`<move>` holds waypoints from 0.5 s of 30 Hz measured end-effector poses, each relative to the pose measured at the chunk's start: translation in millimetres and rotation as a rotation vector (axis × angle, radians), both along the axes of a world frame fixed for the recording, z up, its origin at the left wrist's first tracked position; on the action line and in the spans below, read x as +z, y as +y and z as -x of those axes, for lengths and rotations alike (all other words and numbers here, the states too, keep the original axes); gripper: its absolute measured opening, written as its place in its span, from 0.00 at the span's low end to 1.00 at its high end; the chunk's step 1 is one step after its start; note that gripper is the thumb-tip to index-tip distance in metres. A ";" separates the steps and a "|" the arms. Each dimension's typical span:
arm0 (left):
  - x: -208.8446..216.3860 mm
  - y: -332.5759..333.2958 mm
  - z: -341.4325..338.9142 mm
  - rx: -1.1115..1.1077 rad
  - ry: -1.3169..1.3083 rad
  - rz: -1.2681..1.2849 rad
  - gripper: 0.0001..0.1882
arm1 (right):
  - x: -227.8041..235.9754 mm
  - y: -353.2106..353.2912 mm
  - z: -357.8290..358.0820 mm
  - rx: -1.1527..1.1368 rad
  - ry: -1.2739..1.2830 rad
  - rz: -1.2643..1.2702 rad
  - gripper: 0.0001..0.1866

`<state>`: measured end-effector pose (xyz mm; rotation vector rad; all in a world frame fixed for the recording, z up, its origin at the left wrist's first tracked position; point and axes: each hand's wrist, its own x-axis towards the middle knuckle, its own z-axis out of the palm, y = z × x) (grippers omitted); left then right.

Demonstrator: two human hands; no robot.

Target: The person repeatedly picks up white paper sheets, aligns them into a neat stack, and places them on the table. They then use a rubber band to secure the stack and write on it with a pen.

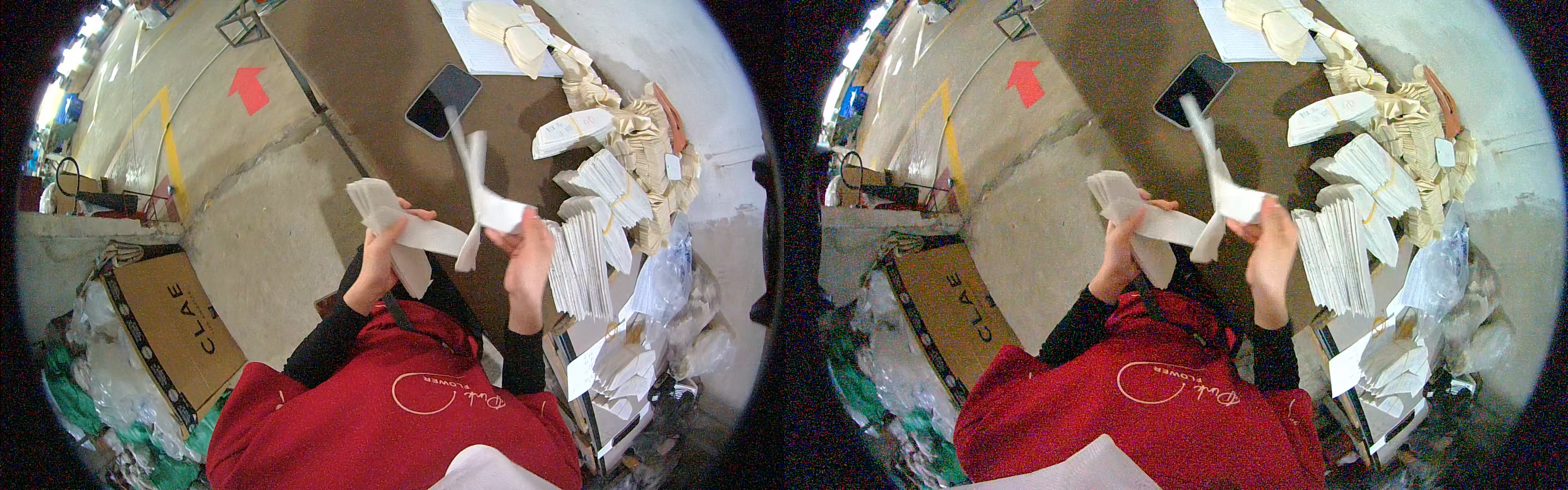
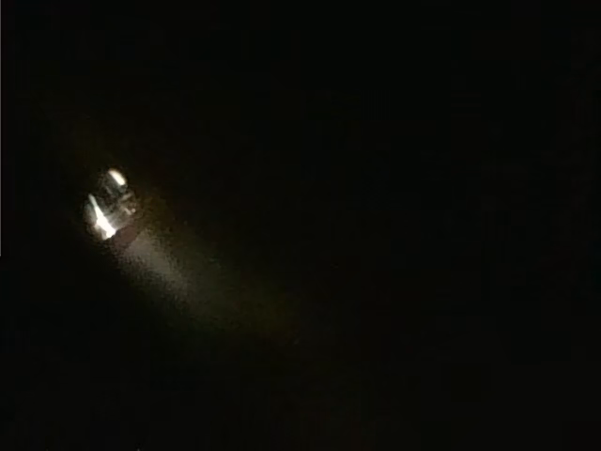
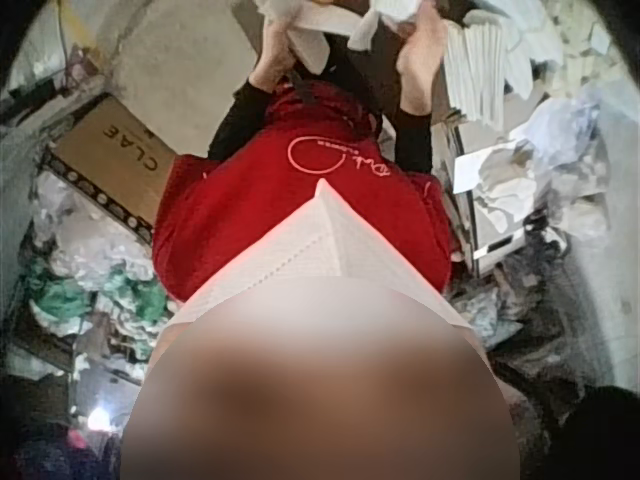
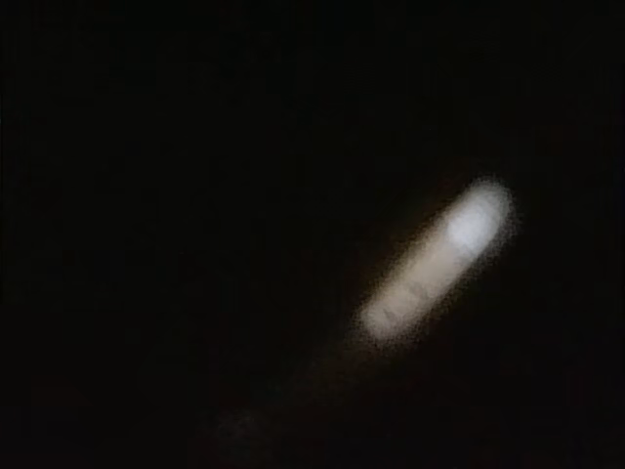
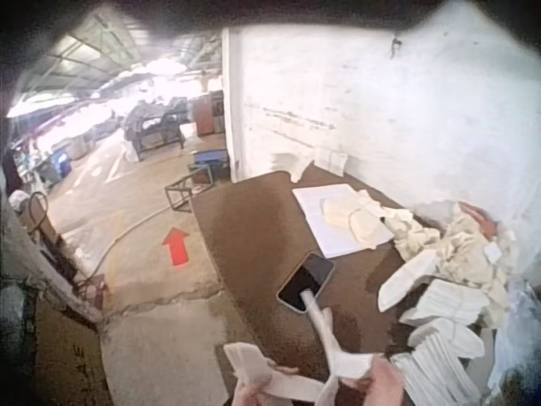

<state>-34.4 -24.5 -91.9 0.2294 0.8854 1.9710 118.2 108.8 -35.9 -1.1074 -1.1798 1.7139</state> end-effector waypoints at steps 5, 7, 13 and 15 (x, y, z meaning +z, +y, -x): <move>6.0 -4.3 22.2 0.062 -0.251 -0.194 0.18 | 44.3 32.7 -31.8 -0.447 -0.046 -0.259 0.21; 10.8 -8.3 34.8 0.159 -0.331 -0.202 0.19 | 63.1 36.9 -42.0 -0.545 0.028 -0.322 0.22; 27.7 6.1 18.9 -0.009 -0.057 -0.085 0.28 | 56.3 -13.3 -29.2 -0.356 -0.502 -0.825 0.17; 31.7 19.3 8.4 -0.016 -0.060 -0.090 0.29 | 43.7 -31.1 -14.0 -0.126 -0.626 -1.227 0.14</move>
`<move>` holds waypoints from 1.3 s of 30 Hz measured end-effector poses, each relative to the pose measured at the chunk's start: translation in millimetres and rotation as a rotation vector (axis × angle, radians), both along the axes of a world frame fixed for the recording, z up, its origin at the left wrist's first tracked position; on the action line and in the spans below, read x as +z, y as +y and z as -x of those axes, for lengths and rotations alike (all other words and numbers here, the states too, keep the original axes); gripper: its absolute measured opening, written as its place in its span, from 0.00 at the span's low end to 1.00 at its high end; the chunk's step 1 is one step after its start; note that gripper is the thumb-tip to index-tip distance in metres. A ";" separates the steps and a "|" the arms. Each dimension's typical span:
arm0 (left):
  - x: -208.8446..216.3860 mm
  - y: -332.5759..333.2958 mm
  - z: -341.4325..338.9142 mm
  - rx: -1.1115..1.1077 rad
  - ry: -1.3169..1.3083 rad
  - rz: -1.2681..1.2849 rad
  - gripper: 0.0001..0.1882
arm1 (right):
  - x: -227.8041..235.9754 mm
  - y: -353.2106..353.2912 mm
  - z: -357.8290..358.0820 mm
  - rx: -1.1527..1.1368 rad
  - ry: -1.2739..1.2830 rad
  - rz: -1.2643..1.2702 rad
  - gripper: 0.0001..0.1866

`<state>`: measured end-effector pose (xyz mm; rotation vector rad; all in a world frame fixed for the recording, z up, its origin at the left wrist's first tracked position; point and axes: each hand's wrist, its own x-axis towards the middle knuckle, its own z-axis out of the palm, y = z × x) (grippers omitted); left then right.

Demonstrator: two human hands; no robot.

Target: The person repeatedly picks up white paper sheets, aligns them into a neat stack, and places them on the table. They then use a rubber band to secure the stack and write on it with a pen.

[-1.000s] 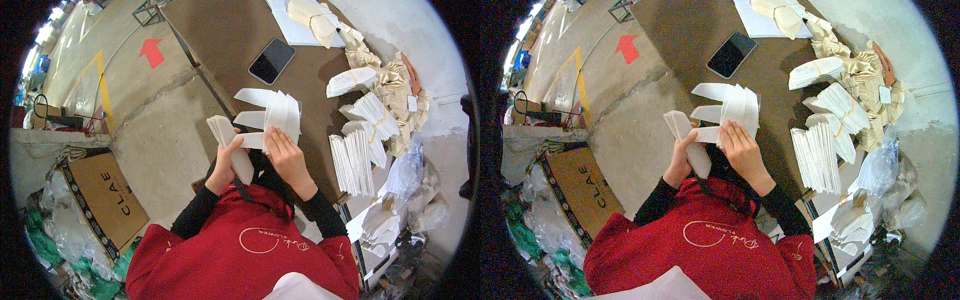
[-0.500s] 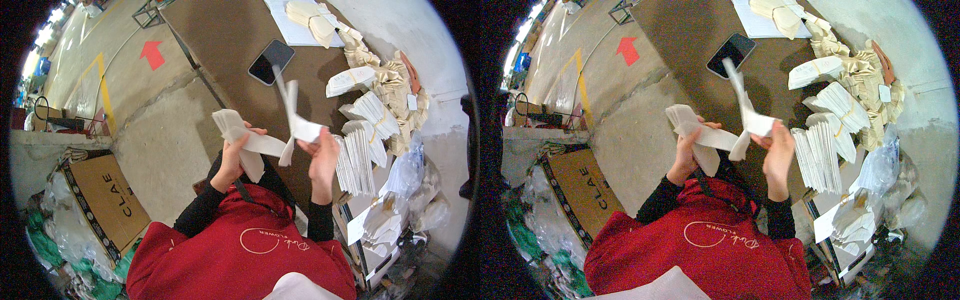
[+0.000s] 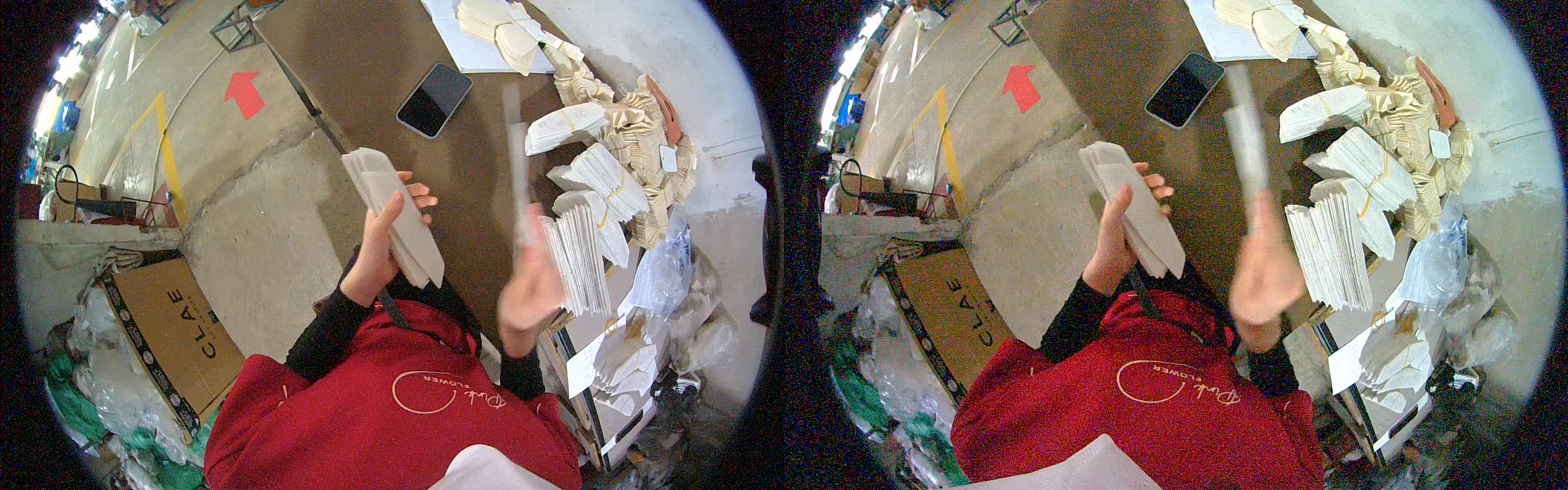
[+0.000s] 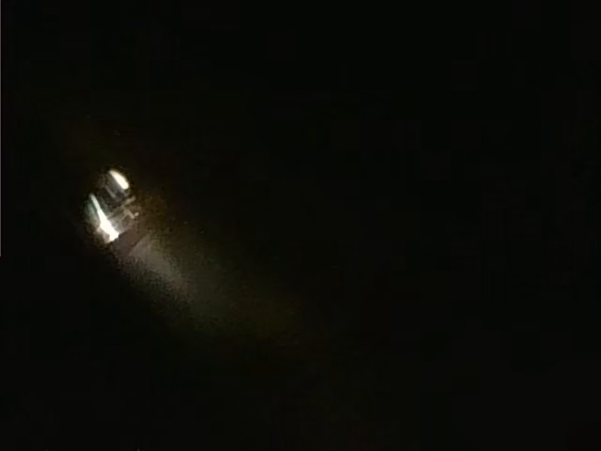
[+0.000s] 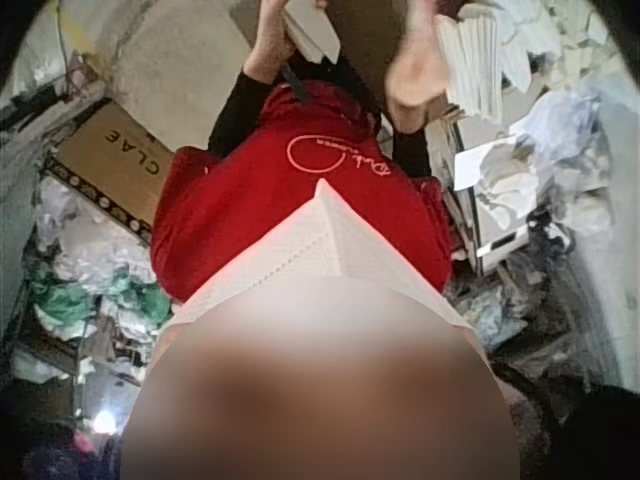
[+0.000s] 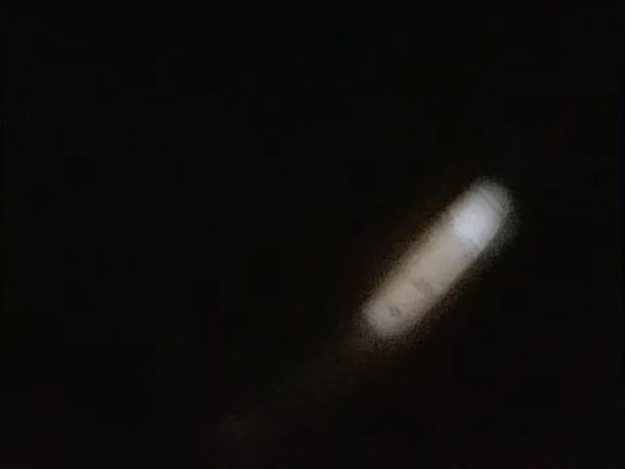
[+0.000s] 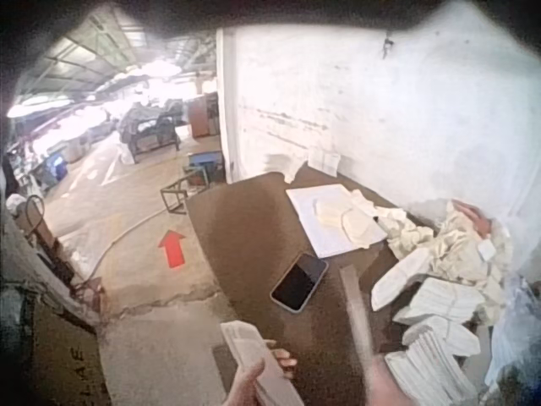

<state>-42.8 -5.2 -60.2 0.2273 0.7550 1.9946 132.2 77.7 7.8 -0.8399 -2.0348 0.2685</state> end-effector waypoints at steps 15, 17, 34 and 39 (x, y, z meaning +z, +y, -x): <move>6.9 -18.0 10.1 -0.266 -0.219 0.135 0.33 | -14.8 -16.2 -6.7 0.138 0.248 0.251 0.12; 8.1 -31.9 3.4 -0.323 -0.182 0.208 0.37 | -9.3 -11.3 -19.1 -0.035 0.197 0.333 0.15; 4.5 -55.8 -29.7 -0.402 -0.300 0.117 0.39 | -13.5 -28.2 -36.5 -0.007 0.101 0.352 0.16; 17.4 -20.6 1.4 -0.231 -0.214 0.091 0.37 | -21.9 4.6 -19.2 0.189 -0.092 -0.131 0.13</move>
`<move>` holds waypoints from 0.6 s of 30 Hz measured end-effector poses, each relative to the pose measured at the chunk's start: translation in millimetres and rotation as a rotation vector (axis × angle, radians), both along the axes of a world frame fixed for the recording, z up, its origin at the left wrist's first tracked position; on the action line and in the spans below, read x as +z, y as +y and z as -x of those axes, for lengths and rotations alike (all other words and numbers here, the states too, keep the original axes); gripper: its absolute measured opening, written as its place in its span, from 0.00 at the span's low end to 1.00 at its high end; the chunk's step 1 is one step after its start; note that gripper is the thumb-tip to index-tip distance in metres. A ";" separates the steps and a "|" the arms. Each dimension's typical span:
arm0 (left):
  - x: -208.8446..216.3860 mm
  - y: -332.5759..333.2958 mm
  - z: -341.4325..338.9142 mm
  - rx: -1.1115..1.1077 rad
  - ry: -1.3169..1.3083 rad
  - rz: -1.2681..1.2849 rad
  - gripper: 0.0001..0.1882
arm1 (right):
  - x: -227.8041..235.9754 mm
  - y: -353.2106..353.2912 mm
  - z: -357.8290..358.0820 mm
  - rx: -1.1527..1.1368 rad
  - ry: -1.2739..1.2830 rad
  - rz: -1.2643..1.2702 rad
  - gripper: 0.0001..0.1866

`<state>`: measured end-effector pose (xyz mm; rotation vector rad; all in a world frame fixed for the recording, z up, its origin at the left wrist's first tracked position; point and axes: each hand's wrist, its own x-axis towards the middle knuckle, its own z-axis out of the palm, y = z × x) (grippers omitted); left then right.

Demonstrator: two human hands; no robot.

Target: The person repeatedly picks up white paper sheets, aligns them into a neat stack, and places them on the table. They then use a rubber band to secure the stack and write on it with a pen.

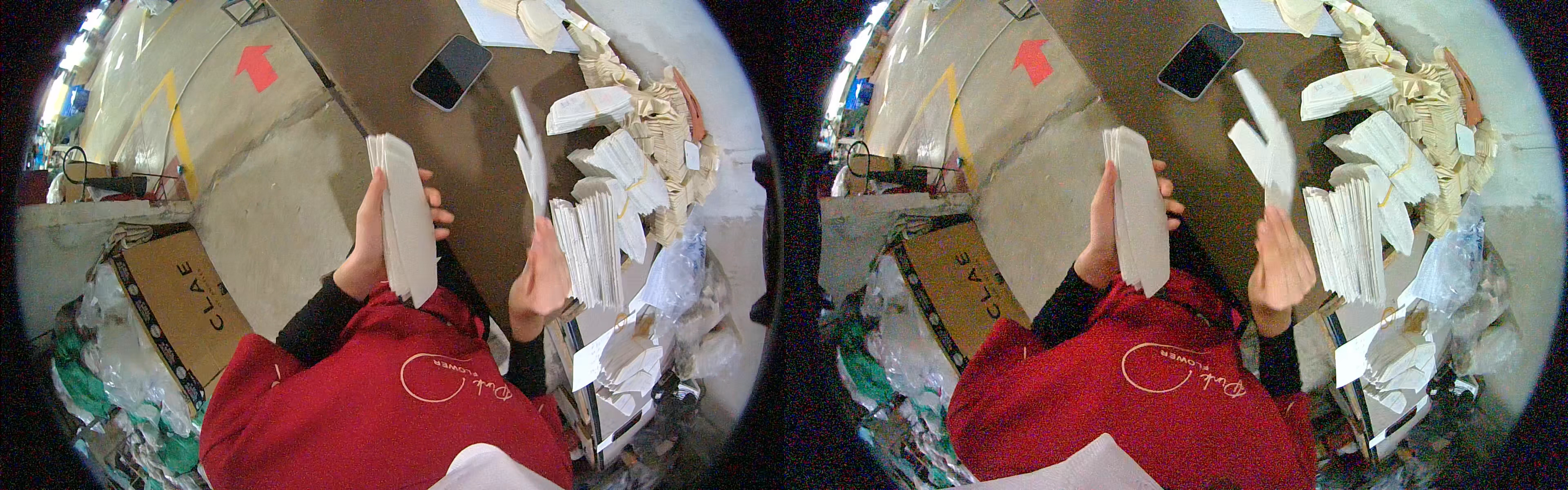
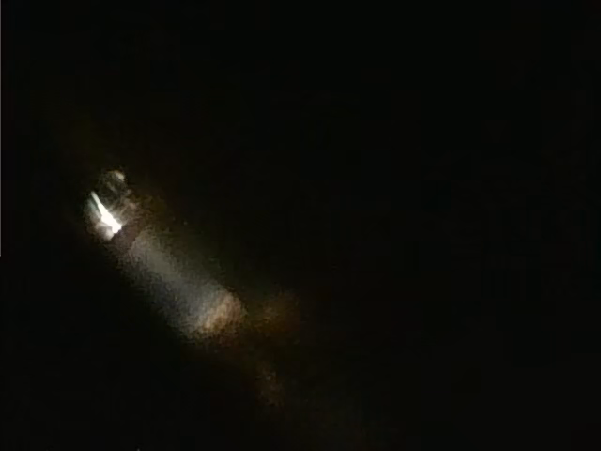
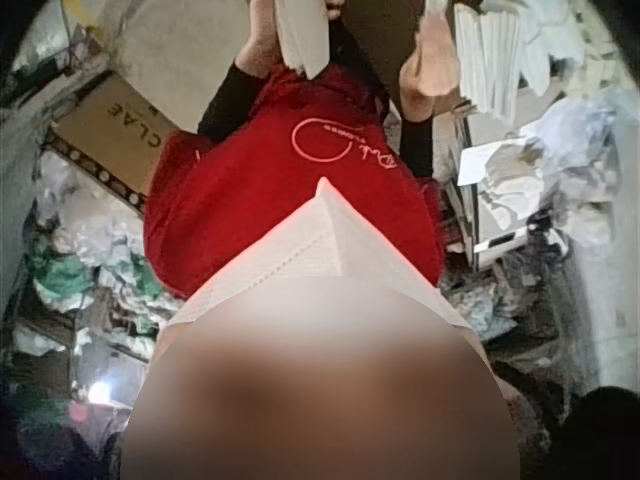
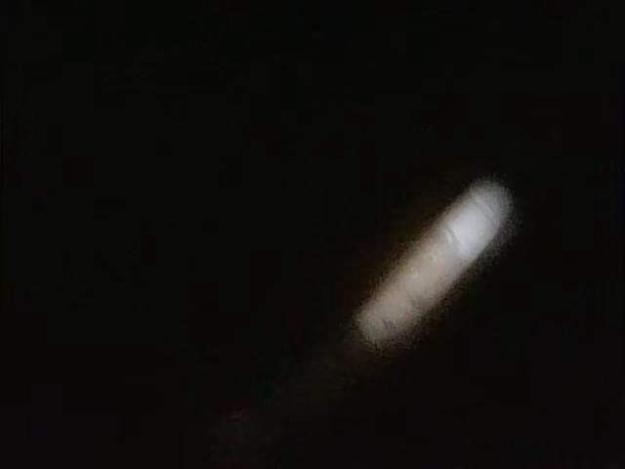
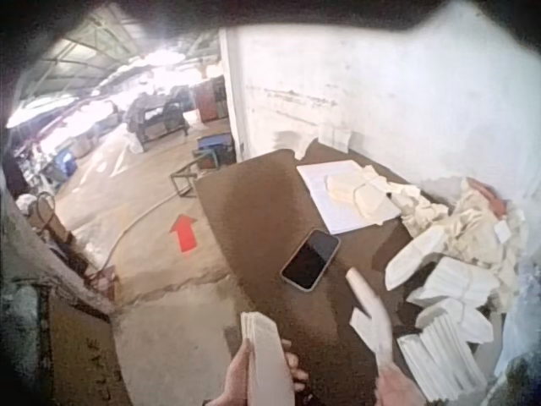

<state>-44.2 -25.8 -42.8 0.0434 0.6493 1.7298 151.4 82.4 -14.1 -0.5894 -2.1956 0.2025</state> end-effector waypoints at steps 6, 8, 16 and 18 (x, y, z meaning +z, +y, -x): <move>20.7 15.2 12.6 0.101 0.096 0.044 0.34 | -23.1 5.0 8.3 0.233 -0.844 0.328 0.38; 21.0 15.3 11.1 0.136 0.072 0.049 0.35 | -25.6 -8.6 7.9 0.319 -0.518 0.378 0.38; 6.8 11.6 -0.7 -0.017 0.107 0.031 0.40 | -15.8 -35.4 14.0 0.557 0.193 0.589 0.21; 5.9 9.9 -0.1 -0.014 0.188 0.036 0.40 | -13.1 -35.4 10.6 0.381 0.567 0.757 0.23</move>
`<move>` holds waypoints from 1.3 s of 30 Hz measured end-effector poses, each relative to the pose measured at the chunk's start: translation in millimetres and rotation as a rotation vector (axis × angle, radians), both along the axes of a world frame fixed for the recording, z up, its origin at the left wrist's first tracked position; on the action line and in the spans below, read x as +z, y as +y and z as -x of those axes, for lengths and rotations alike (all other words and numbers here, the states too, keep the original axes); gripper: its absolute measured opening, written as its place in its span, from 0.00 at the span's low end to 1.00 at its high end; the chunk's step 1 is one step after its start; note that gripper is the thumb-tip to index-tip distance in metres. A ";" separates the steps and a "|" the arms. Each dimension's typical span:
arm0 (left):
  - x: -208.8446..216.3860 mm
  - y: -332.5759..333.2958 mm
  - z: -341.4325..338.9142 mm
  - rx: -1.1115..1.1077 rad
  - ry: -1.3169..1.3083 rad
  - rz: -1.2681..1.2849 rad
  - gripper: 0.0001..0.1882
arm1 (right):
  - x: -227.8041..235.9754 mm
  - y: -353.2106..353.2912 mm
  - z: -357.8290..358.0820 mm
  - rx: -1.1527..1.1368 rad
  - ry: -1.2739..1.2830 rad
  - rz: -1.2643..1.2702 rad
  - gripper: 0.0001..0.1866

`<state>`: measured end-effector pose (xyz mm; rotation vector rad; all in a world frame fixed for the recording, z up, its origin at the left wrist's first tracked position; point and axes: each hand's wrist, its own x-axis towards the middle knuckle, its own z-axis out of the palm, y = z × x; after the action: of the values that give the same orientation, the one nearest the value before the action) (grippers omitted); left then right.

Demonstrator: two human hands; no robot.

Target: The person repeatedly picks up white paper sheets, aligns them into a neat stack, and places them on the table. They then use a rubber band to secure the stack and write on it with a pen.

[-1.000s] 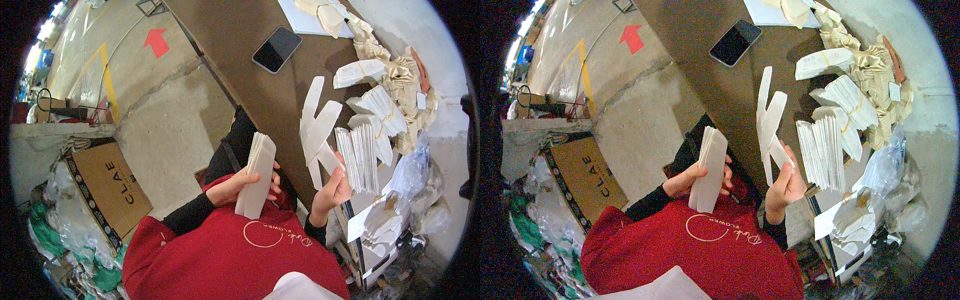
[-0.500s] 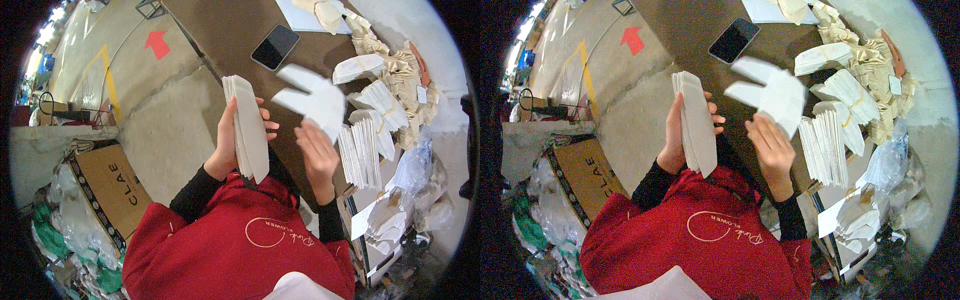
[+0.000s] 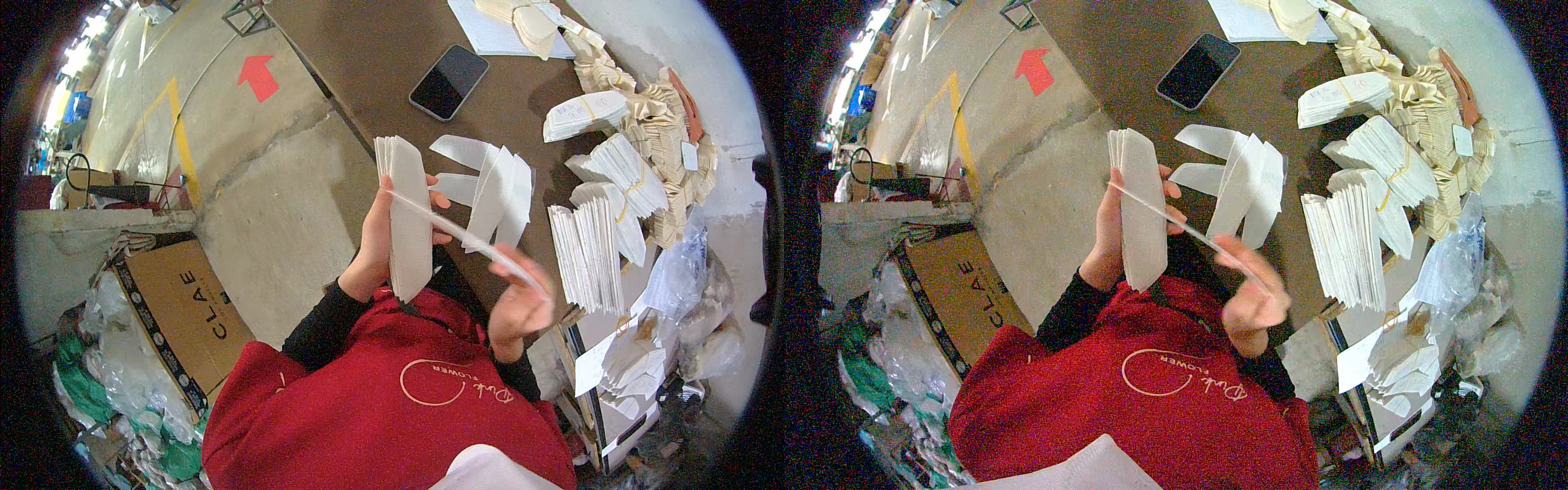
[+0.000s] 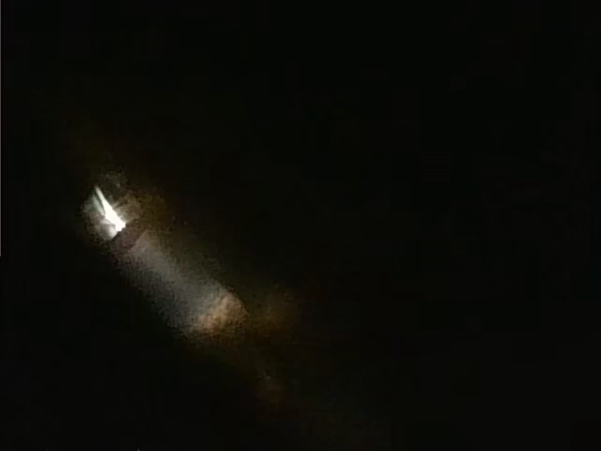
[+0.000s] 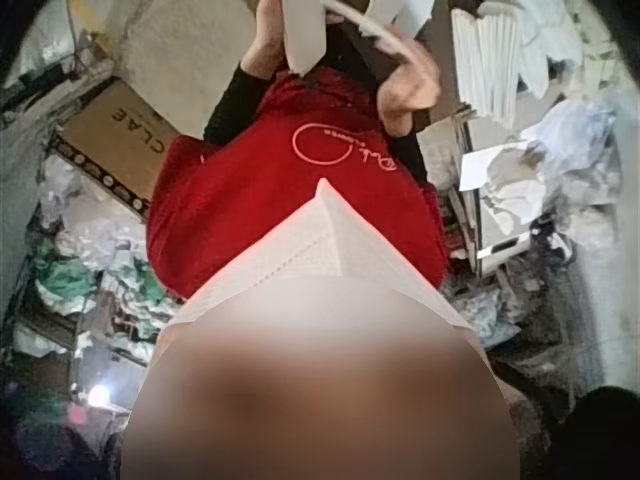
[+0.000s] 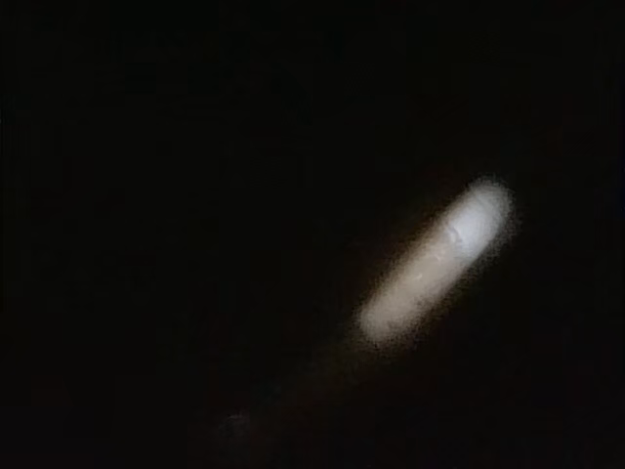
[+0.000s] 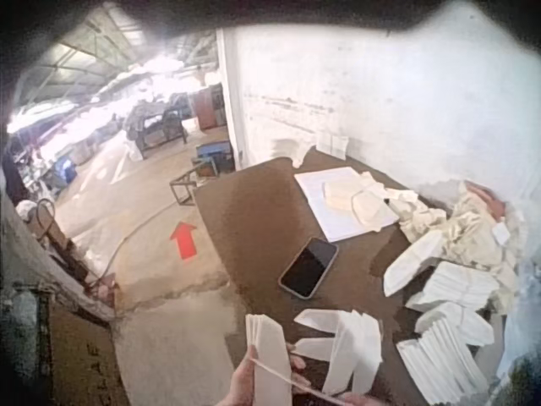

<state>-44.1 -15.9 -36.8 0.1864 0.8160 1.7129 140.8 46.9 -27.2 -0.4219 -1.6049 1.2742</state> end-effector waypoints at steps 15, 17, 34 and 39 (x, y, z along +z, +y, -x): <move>-15.4 -0.2 -15.2 0.083 -0.020 -0.025 0.27 | 11.8 -4.2 7.1 0.476 -0.799 -0.561 0.29; -18.3 -3.4 -7.9 0.138 -0.077 0.028 0.24 | 10.9 6.0 1.8 0.435 -0.818 -0.563 0.33; -27.1 4.2 -38.3 0.184 0.263 0.110 0.35 | -6.8 39.8 -4.6 -0.235 -0.576 -0.796 0.17; -26.1 28.6 -52.8 0.273 0.344 0.068 0.31 | 7.4 -0.9 9.5 -0.066 -0.647 -0.800 0.16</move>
<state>8.6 12.7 -63.0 0.3421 1.1958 1.9339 131.3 46.0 -19.8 -0.3804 -2.4485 0.3556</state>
